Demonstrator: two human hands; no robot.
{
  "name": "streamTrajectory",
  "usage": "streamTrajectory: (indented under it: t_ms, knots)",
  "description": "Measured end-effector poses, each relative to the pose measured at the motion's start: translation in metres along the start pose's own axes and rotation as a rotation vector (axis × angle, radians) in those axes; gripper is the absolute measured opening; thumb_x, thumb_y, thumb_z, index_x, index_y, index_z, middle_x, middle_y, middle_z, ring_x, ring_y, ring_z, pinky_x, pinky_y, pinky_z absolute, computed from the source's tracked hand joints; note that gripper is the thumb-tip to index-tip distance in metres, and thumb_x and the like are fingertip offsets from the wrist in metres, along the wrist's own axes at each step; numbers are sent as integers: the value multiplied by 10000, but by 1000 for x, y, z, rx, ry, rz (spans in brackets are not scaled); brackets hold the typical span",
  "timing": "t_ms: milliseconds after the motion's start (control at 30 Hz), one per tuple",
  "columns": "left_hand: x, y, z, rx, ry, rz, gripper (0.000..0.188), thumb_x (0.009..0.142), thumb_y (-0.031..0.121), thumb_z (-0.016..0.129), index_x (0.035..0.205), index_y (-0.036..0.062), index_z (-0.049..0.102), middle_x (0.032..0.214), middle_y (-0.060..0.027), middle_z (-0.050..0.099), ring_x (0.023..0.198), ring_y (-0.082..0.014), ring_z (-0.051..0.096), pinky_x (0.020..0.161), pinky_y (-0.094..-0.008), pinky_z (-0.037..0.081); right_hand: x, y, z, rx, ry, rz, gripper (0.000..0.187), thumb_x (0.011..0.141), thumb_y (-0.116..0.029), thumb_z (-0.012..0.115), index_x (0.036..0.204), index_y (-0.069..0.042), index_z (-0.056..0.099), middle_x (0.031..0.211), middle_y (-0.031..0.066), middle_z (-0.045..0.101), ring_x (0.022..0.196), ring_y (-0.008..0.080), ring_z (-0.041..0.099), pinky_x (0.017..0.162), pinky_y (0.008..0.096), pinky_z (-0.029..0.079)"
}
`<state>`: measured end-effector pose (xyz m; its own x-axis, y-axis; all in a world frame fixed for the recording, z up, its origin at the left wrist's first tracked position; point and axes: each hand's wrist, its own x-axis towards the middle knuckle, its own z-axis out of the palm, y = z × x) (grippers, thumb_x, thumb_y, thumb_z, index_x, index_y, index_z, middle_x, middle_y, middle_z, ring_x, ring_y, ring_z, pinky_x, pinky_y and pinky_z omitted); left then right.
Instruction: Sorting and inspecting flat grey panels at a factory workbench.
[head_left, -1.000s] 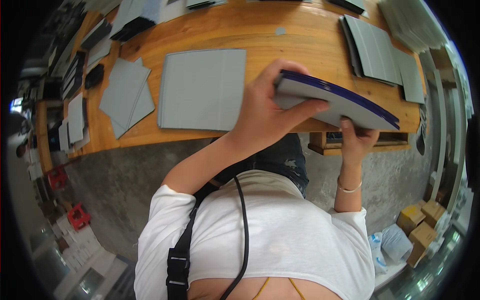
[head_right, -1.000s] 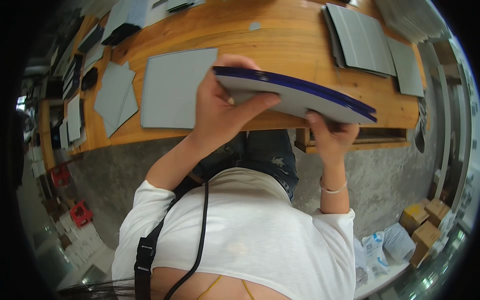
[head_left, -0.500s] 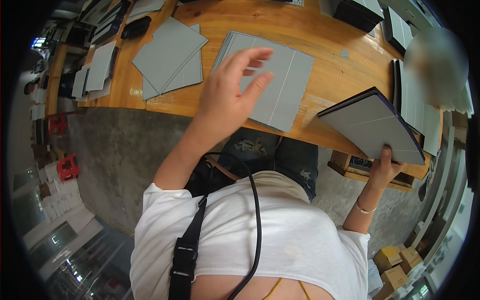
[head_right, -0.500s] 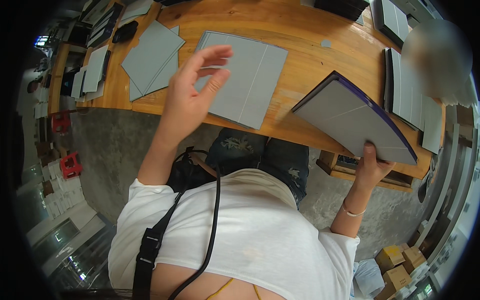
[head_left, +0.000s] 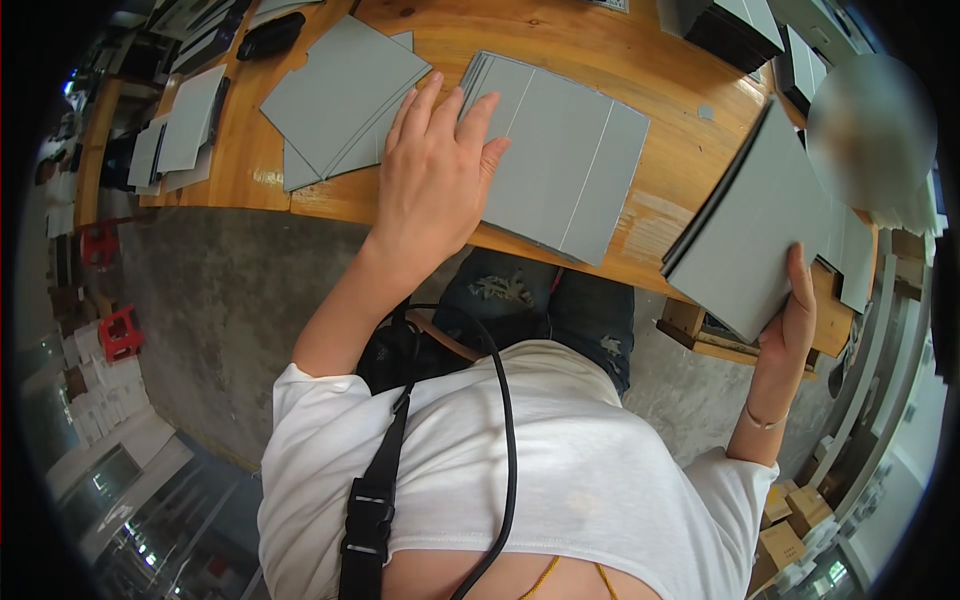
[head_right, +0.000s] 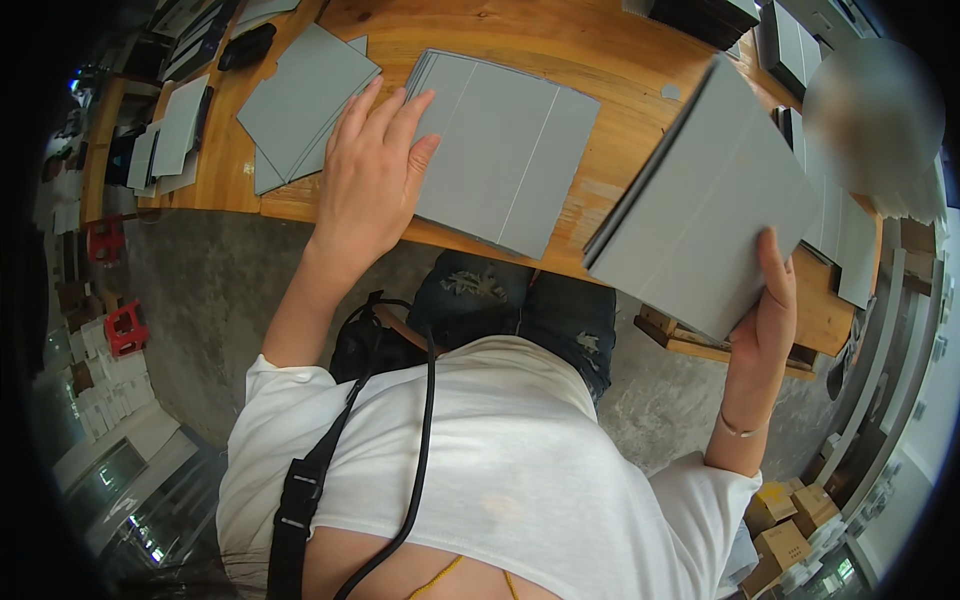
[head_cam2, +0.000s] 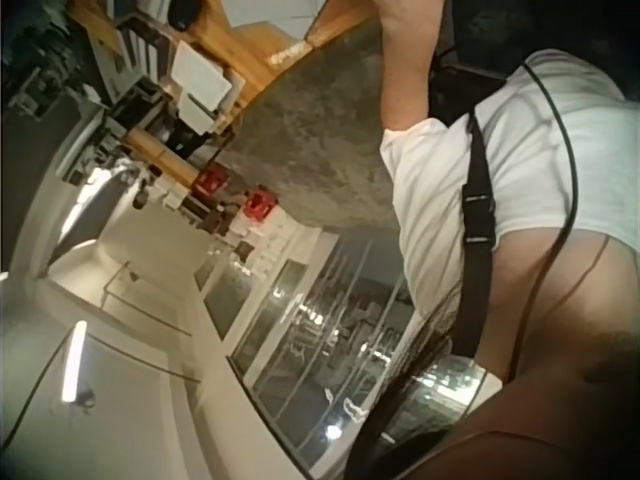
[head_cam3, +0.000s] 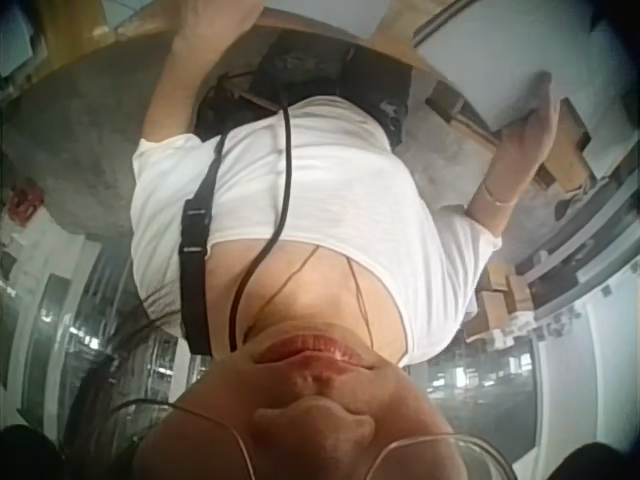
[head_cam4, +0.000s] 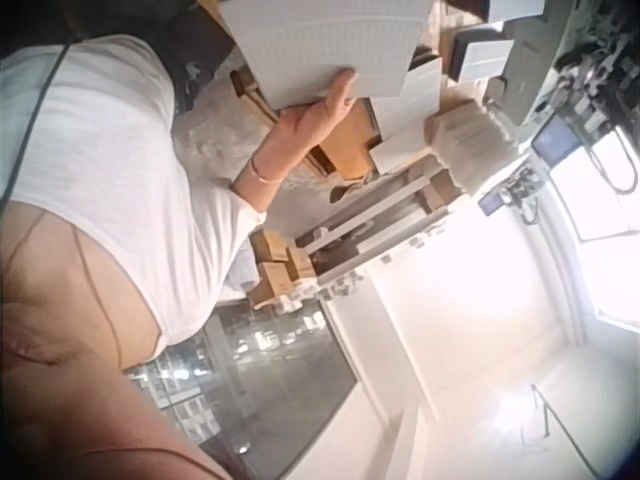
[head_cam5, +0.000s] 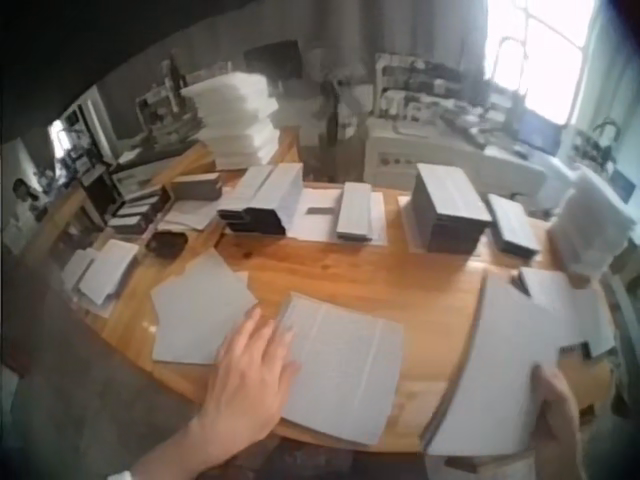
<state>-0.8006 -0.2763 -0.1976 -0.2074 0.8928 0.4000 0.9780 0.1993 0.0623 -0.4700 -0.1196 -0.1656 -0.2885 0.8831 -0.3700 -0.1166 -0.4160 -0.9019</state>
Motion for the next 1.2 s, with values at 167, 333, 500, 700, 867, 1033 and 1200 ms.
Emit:
streamTrajectory:
  t_ms: [167, 333, 500, 700, 867, 1033, 1200]
  knots:
    - [2, -10, 1, -102, -2, -39, 316, 910, 211, 491, 1146, 11, 557, 1119, -203, 581, 1174, -366, 460, 1016, -452, 340, 13, 9, 32, -143, -30, 123, 380, 892, -285, 591, 1169, -34, 525, 1041, 54, 625, 891, 129, 632, 765, 262, 531]
    - [6, -26, -7, -297, -3, -5, 304, 879, 107, 448, 1133, -25, 549, 919, -214, 640, 1119, -375, 506, 986, -441, 377, 22, 13, 72, -161, -120, 289, 401, 873, -309, 619, 1133, -17, 531, 969, 61, 625, 814, 132, 632, 702, 265, 530]
    - [6, -24, -10, -336, 11, 30, 324, 850, 109, 459, 1128, -33, 546, 858, -215, 642, 1065, -402, 528, 964, -443, 396, 28, 19, 101, -220, -172, 297, 383, 868, -295, 630, 1109, -11, 541, 942, 74, 628, 790, 139, 636, 691, 265, 535]
    - [-6, -4, -22, -347, -135, 15, 388, 882, 169, 424, 1239, 26, 480, 1043, -213, 604, 1164, -390, 458, 995, -455, 343, 26, 23, 109, -284, -191, 278, 431, 857, -319, 643, 1112, 11, 532, 916, 86, 635, 746, 129, 643, 665, 234, 538]
    - [-24, 5, -24, -385, 23, 24, 375, 813, 111, 507, 1151, -52, 497, 904, -203, 628, 1048, -401, 514, 938, -464, 389, 27, 18, 119, -350, -241, 277, 388, 842, -266, 673, 1076, 16, 544, 914, 74, 625, 761, 127, 626, 665, 257, 529]
    - [-50, 4, -39, -819, 19, -222, 340, 841, 96, 497, 1155, -34, 497, 981, -158, 609, 1007, -342, 547, 888, -399, 429, 36, 11, 129, -489, -337, 235, 435, 823, -268, 697, 1088, 32, 524, 924, 92, 616, 769, 132, 621, 671, 259, 526]
    - [-91, 2, -36, -1844, -608, -810, 259, 935, 162, 450, 1129, 4, 517, 1069, -132, 596, 968, -187, 584, 819, -306, 470, 52, 9, 133, -565, -472, 118, 486, 803, -274, 717, 1110, 43, 511, 933, 102, 614, 778, 134, 621, 676, 254, 528]
